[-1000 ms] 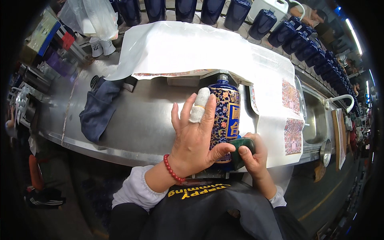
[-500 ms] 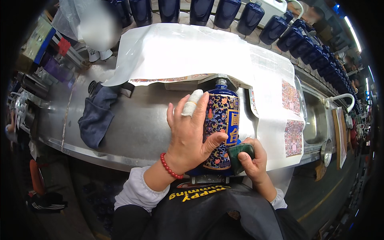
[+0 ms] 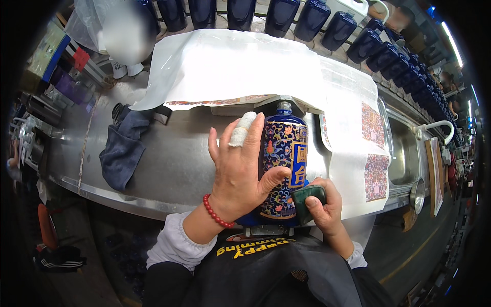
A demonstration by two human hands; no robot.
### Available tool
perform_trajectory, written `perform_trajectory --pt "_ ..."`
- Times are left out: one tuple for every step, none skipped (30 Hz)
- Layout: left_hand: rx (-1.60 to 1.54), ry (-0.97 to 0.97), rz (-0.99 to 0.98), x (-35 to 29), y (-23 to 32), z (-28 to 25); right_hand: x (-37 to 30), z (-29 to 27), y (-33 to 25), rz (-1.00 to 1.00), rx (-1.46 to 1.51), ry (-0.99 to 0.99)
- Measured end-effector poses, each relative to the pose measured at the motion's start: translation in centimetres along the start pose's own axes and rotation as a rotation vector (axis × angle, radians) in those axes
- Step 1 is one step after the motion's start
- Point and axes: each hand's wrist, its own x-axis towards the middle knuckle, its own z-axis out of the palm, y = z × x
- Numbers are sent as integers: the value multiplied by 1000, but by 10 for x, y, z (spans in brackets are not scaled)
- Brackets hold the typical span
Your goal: The person applies decorative labels to blue bottles using a green squeegee tool. They smooth the label onto the bottle surface, rotate the bottle to cover all sides, and then place the finished bottle aside before picking up another bottle to repeat the process.
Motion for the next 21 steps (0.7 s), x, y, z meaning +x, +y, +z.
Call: perform_trajectory --pt "11 -12 7 0 -1 0 0 0 0 0 6 3" --pt "23 -8 17 -1 -2 0 0 0 0 0 -5 3" --pt "9 -22 6 -1 -2 1 0 0 0 -3 -10 4" --pt "-4 -20 -2 -1 -3 2 0 0 0 -10 -16 7" --pt "-20 -21 -4 0 -3 3 0 0 0 -5 -16 1" --pt "-23 -10 -12 0 -4 3 0 -1 0 -3 -15 -1" --pt "-30 -2 -14 -1 -4 3 0 -1 0 -6 -12 1" --pt "-38 12 -11 -1 -4 3 0 -1 0 -8 -24 -2" --pt "-25 -2 -10 -1 -4 3 0 -1 0 -14 -34 -1" --pt "-13 -9 -3 -2 -4 3 0 -1 0 -27 -43 6" --pt "-2 -16 4 -2 -4 2 0 -1 0 -15 -36 2" --pt "-9 8 4 -2 -4 2 0 0 0 -9 -29 5" --pt "-17 31 4 -1 -5 1 0 0 0 -4 -20 9" --pt "-24 52 6 0 -5 0 0 0 0 -4 -20 9" --pt "-83 61 -2 2 -7 -2 0 0 1 -5 -18 9" --pt "-142 68 -9 6 -12 -4 0 0 1 -9 -14 10" --pt "-201 76 -16 11 -16 -5 0 0 1 -8 -21 7" --pt "-342 136 -17 17 -20 -5 0 -1 1 -9 -26 5" --pt "-456 91 -87 22 -25 -8 0 -1 0 -10 -26 4" --pt "-534 69 -102 28 -30 -8 0 -1 0 -3 -29 1" --pt "-608 45 -122 34 -34 -8 0 -1 0 3 -29 1"
